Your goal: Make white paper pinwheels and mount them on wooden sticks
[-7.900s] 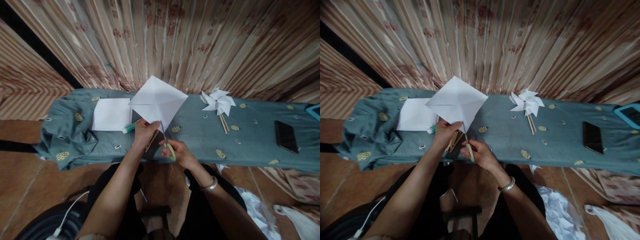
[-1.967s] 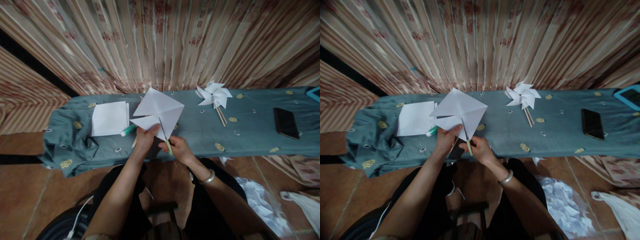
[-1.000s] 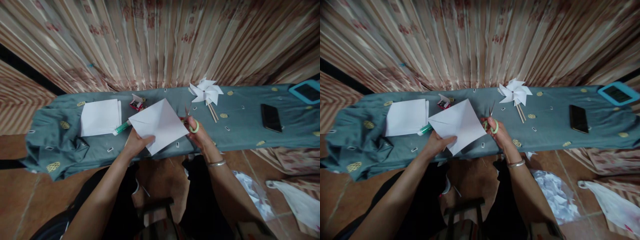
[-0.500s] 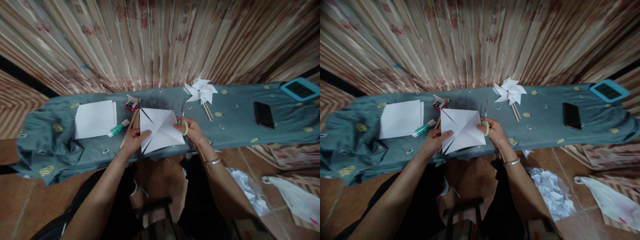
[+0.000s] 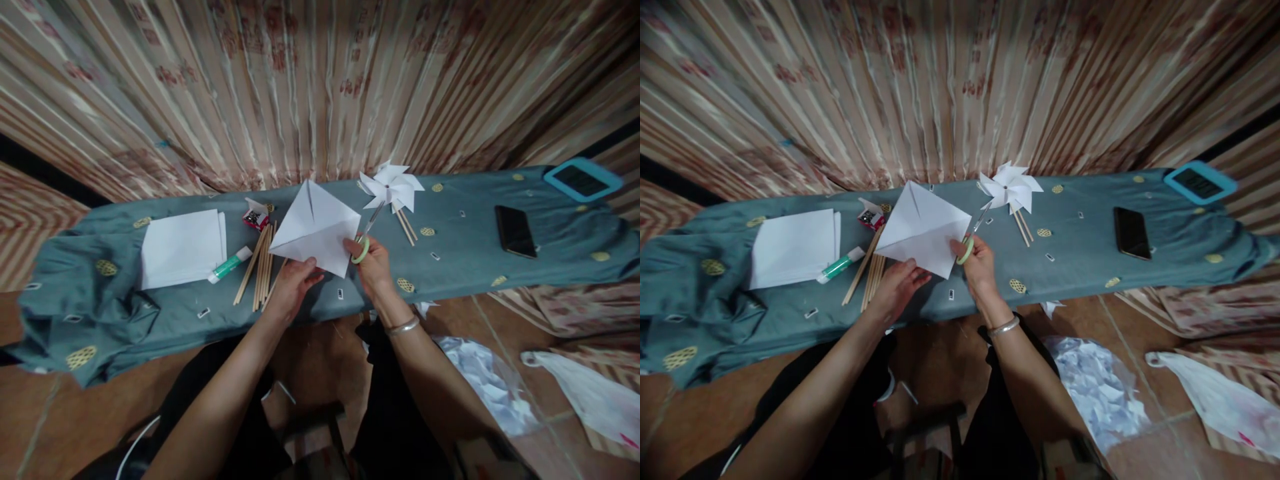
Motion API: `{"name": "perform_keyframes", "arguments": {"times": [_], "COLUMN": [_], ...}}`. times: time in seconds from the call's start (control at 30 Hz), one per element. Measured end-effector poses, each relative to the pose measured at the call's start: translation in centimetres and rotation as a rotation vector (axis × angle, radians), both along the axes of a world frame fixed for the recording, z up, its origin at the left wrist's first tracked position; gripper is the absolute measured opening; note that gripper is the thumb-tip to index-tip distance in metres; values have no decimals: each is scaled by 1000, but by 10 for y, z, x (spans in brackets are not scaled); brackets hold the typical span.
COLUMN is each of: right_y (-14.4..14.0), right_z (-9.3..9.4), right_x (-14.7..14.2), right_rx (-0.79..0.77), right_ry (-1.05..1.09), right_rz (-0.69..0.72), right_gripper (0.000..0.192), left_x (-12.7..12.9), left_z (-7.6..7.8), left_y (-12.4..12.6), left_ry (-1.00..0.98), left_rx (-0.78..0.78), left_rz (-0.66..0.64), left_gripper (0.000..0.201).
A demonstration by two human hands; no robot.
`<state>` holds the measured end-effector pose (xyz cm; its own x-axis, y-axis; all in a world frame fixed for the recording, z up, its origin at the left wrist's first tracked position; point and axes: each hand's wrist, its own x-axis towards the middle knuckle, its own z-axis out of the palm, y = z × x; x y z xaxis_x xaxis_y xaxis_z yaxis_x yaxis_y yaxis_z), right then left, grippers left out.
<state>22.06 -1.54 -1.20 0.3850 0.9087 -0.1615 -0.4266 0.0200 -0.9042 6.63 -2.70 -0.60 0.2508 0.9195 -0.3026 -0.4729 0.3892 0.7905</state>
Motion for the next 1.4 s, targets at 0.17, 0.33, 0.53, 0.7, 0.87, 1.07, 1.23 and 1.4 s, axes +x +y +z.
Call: {"name": "perform_keyframes", "arguments": {"times": [0.17, 0.33, 0.53, 0.7, 0.87, 1.07, 1.23, 1.4], "right_y": [-6, -22, -44, -49, -46, -45, -46, -46], "right_z": [3, 10, 11, 13, 12, 13, 15, 13], "right_x": [-7, 3, 4, -7, -13, -13, -13, -12], "right_rx": [-23, -127, -155, -185, -195, -185, -200, -186], "right_ry": [-93, -238, -339, -323, -351, -334, -354, -338], "right_rz": [111, 363, 816, 966, 969, 967, 963, 957], "right_gripper": [38, 47, 51, 51, 49, 46, 46, 47], "left_x": [5, -13, -34, -35, -31, -30, -30, -29], "left_z": [-5, -5, 7, 7, 2, 1, 0, -2], "left_y": [9, 21, 28, 26, 24, 23, 21, 21], "left_ry": [107, 179, 183, 196, 197, 238, 269, 296], "left_rx": [66, 139, 168, 162, 173, 203, 193, 205], "left_rz": [184, 294, 371, 362, 350, 343, 335, 316], "left_gripper": [45, 45, 40, 40, 38, 40, 39, 41]}}
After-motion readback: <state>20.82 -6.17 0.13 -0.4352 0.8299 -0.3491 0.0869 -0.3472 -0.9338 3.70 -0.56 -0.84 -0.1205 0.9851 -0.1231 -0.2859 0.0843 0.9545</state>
